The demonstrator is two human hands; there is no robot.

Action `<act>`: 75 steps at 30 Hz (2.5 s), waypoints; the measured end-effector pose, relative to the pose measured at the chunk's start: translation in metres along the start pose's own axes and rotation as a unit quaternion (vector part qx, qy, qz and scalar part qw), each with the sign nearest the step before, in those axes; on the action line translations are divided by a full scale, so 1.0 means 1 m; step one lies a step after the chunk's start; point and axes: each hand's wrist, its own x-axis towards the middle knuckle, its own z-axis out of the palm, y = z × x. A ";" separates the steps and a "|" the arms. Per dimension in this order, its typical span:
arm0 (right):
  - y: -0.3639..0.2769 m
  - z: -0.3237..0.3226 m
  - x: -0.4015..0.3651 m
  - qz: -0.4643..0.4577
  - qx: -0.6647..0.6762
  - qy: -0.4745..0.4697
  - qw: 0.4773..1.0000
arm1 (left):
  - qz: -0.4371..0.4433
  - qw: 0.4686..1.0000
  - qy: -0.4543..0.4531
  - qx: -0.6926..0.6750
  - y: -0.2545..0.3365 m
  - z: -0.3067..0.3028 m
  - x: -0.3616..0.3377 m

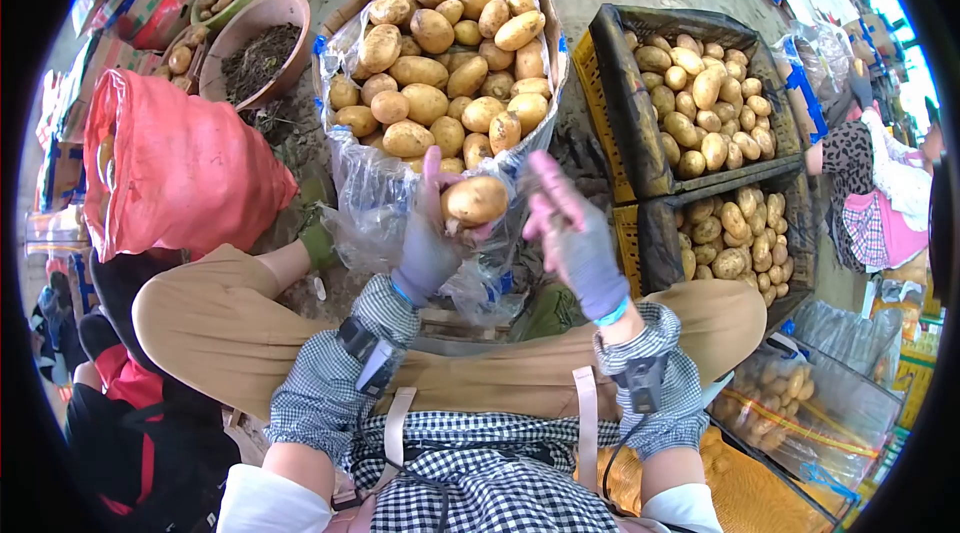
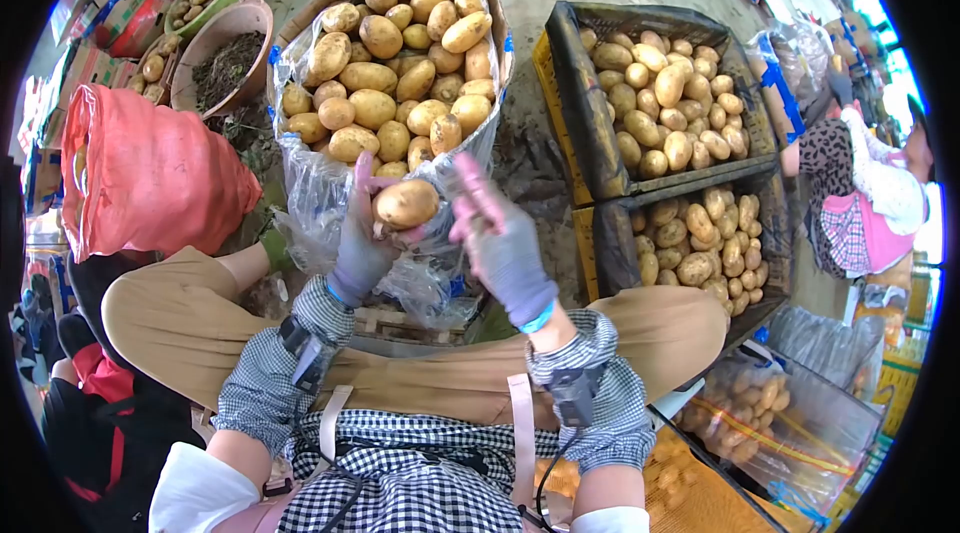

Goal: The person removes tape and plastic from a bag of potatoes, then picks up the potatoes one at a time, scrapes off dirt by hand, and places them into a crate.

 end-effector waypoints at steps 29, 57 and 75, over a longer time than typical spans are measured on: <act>0.025 -0.040 -0.007 0.074 0.338 0.128 0.929 | -0.103 0.872 -0.126 0.462 -0.006 -0.076 0.105; 0.072 -0.120 -0.022 -0.125 0.676 0.101 0.719 | -0.102 0.857 0.035 0.503 -0.001 -0.082 0.109; 0.009 -0.012 -0.006 -0.049 0.149 0.024 0.987 | -0.333 0.840 -0.175 -0.390 0.067 0.005 0.063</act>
